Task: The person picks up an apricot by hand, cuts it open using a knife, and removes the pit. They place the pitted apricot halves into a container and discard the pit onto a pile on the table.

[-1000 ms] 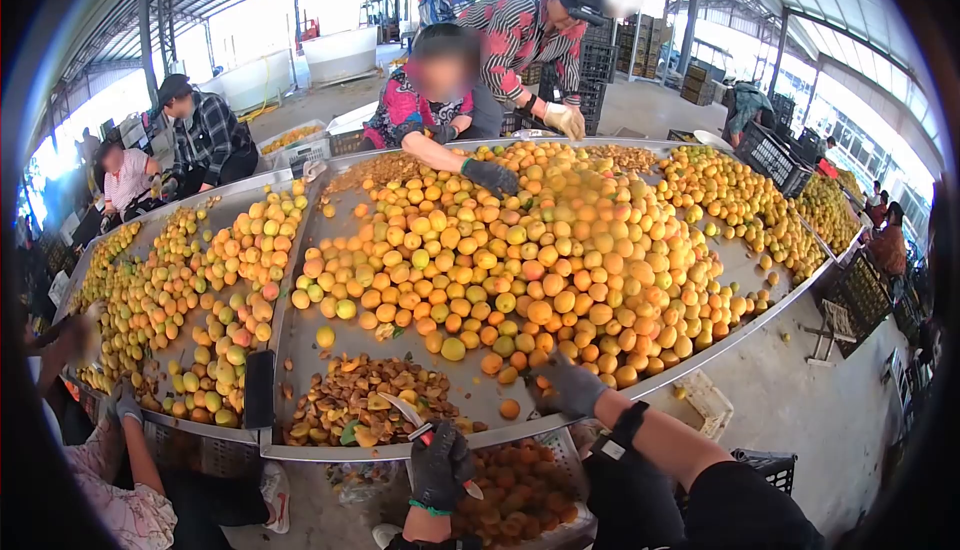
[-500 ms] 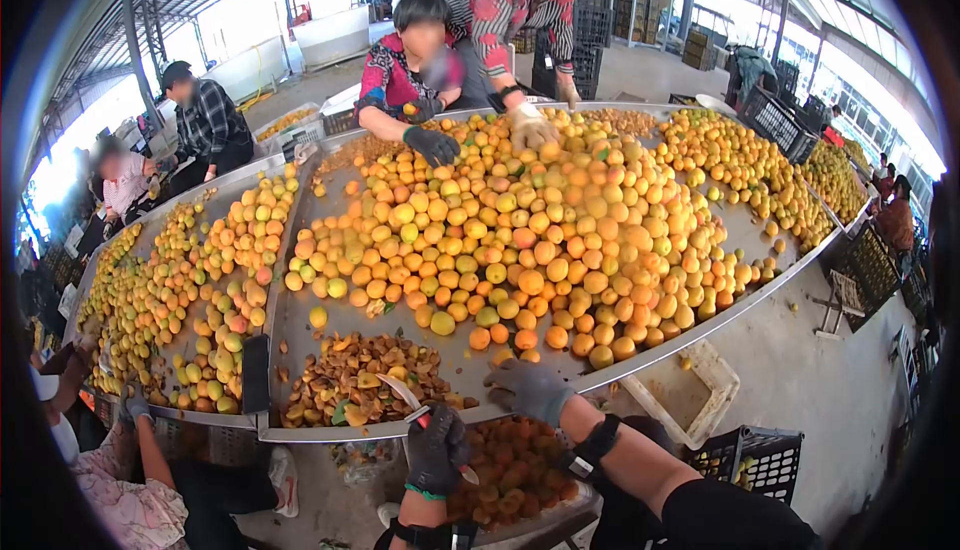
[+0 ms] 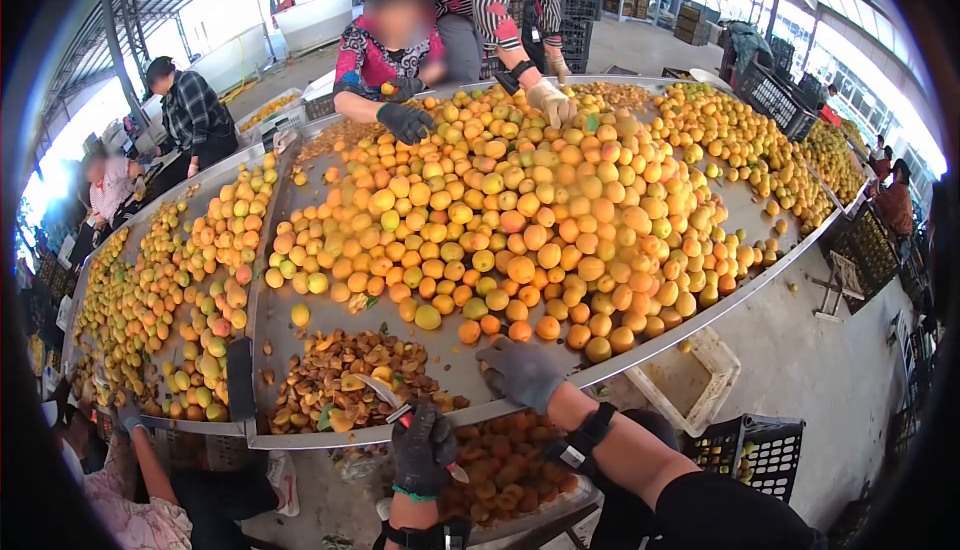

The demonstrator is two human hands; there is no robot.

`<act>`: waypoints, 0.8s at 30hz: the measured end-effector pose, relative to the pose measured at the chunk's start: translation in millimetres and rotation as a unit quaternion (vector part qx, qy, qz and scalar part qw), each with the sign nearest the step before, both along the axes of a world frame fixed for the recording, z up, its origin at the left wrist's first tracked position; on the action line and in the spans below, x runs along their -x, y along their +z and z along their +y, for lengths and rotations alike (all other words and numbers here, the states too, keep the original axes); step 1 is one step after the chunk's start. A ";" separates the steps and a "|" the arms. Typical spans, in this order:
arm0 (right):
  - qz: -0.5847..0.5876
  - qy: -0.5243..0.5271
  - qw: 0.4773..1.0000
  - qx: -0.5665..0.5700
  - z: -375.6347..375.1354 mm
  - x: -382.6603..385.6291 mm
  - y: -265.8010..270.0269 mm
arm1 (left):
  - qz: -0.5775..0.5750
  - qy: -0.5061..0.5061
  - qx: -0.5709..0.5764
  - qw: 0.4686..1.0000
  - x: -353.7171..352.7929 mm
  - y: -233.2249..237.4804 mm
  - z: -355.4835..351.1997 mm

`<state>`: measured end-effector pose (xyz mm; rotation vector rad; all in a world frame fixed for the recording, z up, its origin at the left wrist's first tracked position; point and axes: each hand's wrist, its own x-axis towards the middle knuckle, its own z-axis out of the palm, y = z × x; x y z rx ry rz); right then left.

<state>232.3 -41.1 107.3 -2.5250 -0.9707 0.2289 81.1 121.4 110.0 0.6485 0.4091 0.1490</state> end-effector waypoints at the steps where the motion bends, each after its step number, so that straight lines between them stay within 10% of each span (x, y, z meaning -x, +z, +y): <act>1: 0.000 0.000 1.000 0.001 -2.8 -0.4 -0.3 | -0.012 -0.003 0.003 1.000 0.7 0.8 -0.9; 24: -0.118 0.110 0.987 -0.015 60.8 -11.8 17.3 | -0.145 0.146 0.078 0.975 58.1 41.4 92.7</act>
